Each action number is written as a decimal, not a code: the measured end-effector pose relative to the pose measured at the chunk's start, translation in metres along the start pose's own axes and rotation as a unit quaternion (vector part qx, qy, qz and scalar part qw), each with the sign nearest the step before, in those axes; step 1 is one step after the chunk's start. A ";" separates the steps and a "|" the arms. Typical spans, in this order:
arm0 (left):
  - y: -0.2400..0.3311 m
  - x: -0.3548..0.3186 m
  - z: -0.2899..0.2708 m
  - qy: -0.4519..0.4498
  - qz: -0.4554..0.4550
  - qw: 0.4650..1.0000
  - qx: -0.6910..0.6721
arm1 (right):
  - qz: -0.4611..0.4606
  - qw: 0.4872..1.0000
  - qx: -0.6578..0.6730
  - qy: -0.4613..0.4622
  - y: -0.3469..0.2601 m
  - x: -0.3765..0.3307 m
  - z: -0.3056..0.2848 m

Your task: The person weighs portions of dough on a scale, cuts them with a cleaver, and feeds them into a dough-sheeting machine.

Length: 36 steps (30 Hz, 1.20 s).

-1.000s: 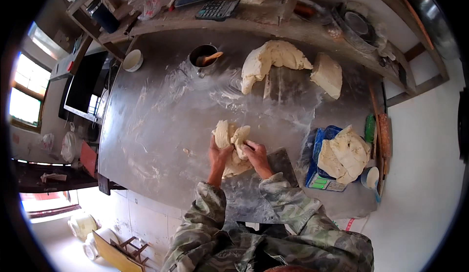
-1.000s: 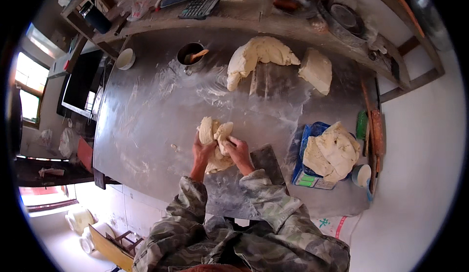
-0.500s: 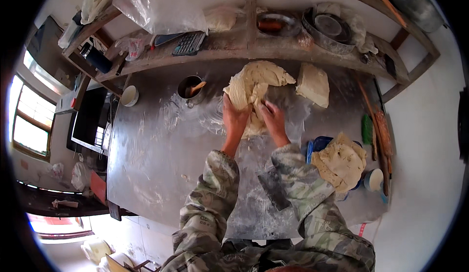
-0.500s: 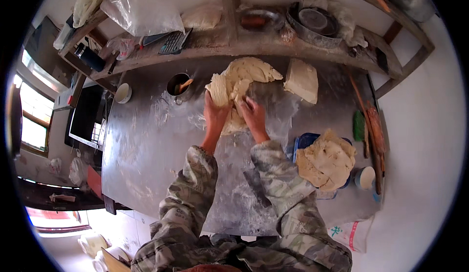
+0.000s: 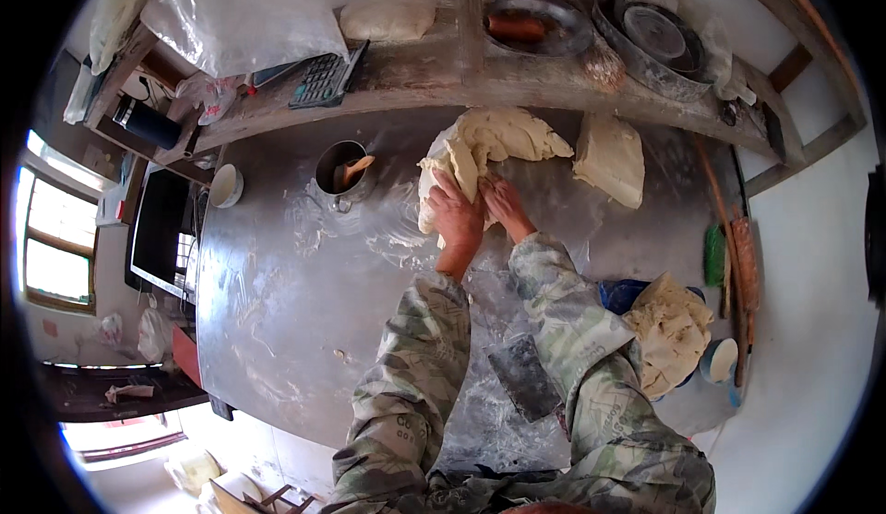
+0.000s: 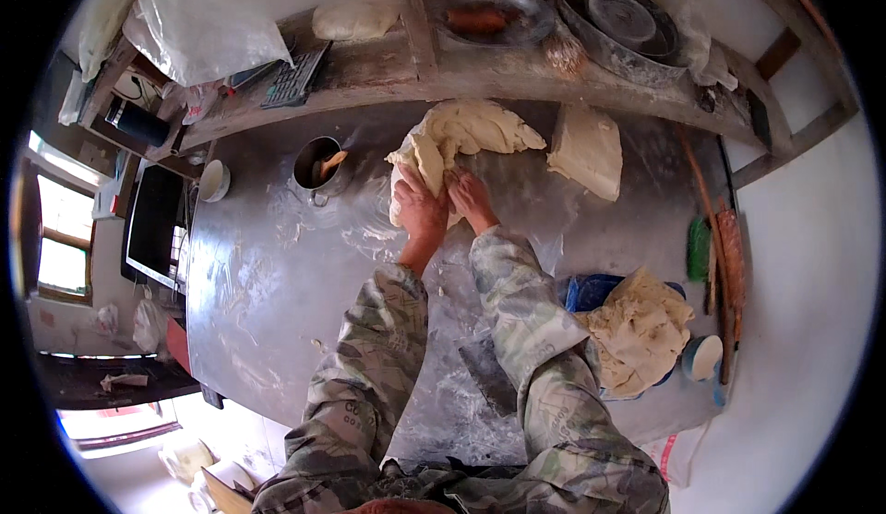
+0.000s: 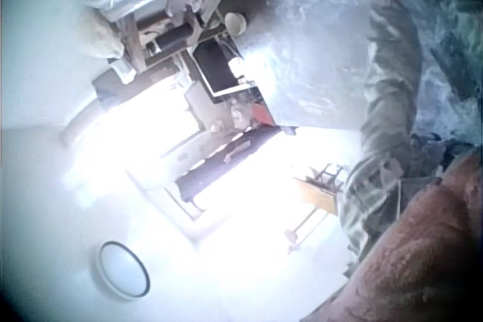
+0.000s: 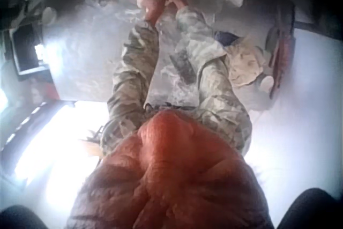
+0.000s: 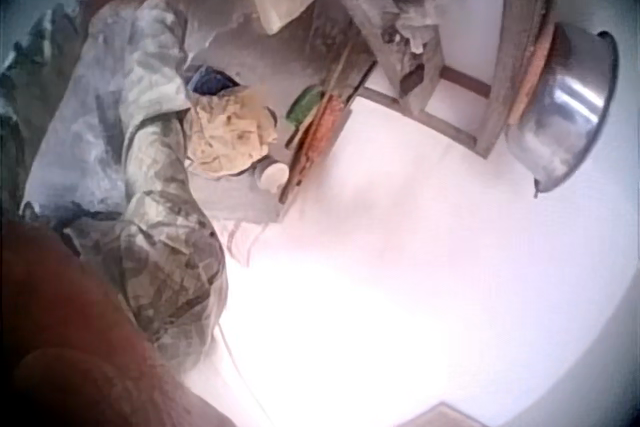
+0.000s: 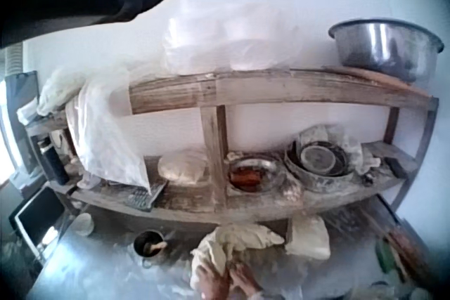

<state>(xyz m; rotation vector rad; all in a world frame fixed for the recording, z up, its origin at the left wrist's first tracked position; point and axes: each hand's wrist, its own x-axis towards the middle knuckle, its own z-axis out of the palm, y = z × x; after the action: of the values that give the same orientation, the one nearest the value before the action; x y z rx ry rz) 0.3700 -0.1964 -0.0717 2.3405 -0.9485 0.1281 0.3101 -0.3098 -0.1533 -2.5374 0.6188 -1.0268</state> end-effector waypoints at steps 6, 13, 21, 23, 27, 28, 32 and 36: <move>0.013 0.004 0.012 -0.030 0.000 1.000 0.002 | 0.214 0.969 -0.086 -0.090 -0.030 0.001 -0.032; -0.003 -0.007 -0.032 -0.136 -0.045 0.987 -0.077 | 0.267 0.959 0.088 0.037 -0.171 -0.131 -0.103; -0.121 -0.160 -0.105 -0.048 0.017 0.998 -0.036 | 0.382 0.882 0.253 -0.112 -0.249 -0.347 -0.181; -0.181 -0.213 -0.136 -0.071 -0.099 0.992 -0.008 | 0.383 0.875 0.220 -0.197 -0.266 -0.356 -0.204; -0.267 -0.268 -0.195 -0.056 -0.198 0.975 0.088 | 0.387 0.868 0.180 -0.255 -0.285 -0.361 -0.236; -0.276 -0.272 -0.208 -0.056 -0.227 0.968 0.092 | 0.378 0.874 0.162 -0.257 -0.285 -0.364 -0.238; -0.318 -0.261 -0.200 0.005 -0.202 0.970 0.132 | 0.408 0.861 0.156 -0.261 -0.283 -0.381 -0.245; -0.359 -0.241 -0.175 -0.074 -0.198 0.962 0.172 | 0.396 0.863 0.136 -0.284 -0.288 -0.396 -0.247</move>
<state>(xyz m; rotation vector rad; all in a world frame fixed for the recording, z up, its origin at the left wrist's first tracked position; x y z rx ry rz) 0.4519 0.2497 -0.1807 2.8467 -0.5360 -0.0500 -0.0451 0.1014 -0.0794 -1.8690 1.0870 -0.0519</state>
